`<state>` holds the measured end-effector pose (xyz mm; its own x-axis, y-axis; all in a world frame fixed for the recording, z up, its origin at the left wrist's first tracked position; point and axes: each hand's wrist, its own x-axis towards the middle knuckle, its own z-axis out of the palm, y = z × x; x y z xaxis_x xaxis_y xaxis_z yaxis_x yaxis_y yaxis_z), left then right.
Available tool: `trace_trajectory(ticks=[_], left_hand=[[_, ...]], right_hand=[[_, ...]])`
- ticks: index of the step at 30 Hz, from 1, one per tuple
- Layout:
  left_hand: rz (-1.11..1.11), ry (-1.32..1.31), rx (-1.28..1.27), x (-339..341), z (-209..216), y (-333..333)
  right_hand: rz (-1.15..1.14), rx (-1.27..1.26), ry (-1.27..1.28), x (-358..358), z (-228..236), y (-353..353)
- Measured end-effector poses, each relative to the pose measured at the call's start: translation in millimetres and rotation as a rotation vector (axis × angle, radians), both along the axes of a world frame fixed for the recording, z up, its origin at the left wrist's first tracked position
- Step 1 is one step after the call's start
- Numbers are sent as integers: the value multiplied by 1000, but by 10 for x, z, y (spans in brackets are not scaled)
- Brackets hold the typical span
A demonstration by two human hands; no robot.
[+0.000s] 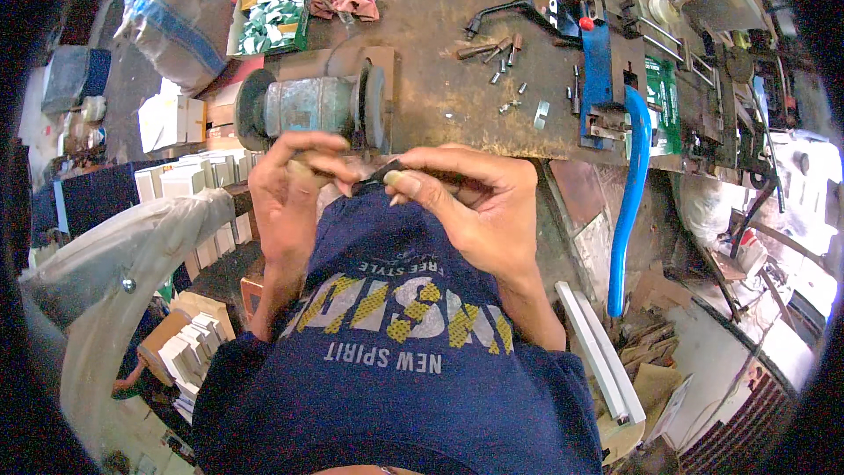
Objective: The person measures, cuts, grinds, and shapes thin metal strips using a manual shearing machine and a bench grinder before fitting them into slots on a large white panel.
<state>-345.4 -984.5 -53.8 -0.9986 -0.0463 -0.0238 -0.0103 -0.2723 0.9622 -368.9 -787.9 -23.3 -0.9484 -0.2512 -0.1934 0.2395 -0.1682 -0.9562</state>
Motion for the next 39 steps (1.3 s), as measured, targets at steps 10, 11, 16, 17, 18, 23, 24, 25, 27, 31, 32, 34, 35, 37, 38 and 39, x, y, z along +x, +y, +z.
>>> trace_trajectory(ticks=[10, 11, 16, 17, 18, 23, 24, 25, 27, 31, 32, 34, 35, 37, 38, 39], left_hand=[[-35, -793, -22, -3, -1456, -841], [14, -797, -18, -43, -1484, -829], [60, -796, -30, -116, -1390, -738], [77, -789, -53, -118, -1398, -747], [93, -781, -76, -119, -1410, -757], [96, -777, -91, -127, -1389, -789], [107, -787, -112, -126, -1373, -763], [117, -796, -132, -140, -1360, -750], [-85, -889, -144, -188, -1310, -926], [-229, -346, -524, -83, -686, -542], [-159, -222, -483, -78, -430, -359], [-165, -14, -370, -109, -118, -153], [-172, 153, -388, -128, -135, -155], [-179, 490, -419, -199, -187, -201], [-157, 543, -419, -200, -186, -201], [-49, 459, -396, -149, -149, -126]], right_hand=[[-21, 575, 512, -205, -1096, -95], [-14, 582, 540, -210, -1188, -141], [92, 663, 515, -180, -1378, -293], [95, 658, 499, -158, -1409, -324], [97, 653, 483, -145, -1428, -344], [90, 696, 500, -148, -1468, -381], [86, 701, 516, -154, -1468, -382], [89, 689, 525, -163, -1429, -384], [91, 666, 541, -149, -1290, -361], [149, 660, 808, -139, -779, -148], [189, 627, 867, -145, -613, -103], [209, 612, 983, -119, -410, -39], [153, 609, 925, -88, -303, -52], [40, 593, 813, -4, -112, -116], [6, 581, 789, 45, -124, -88], [-73, 530, 689, 101, -129, -100]])
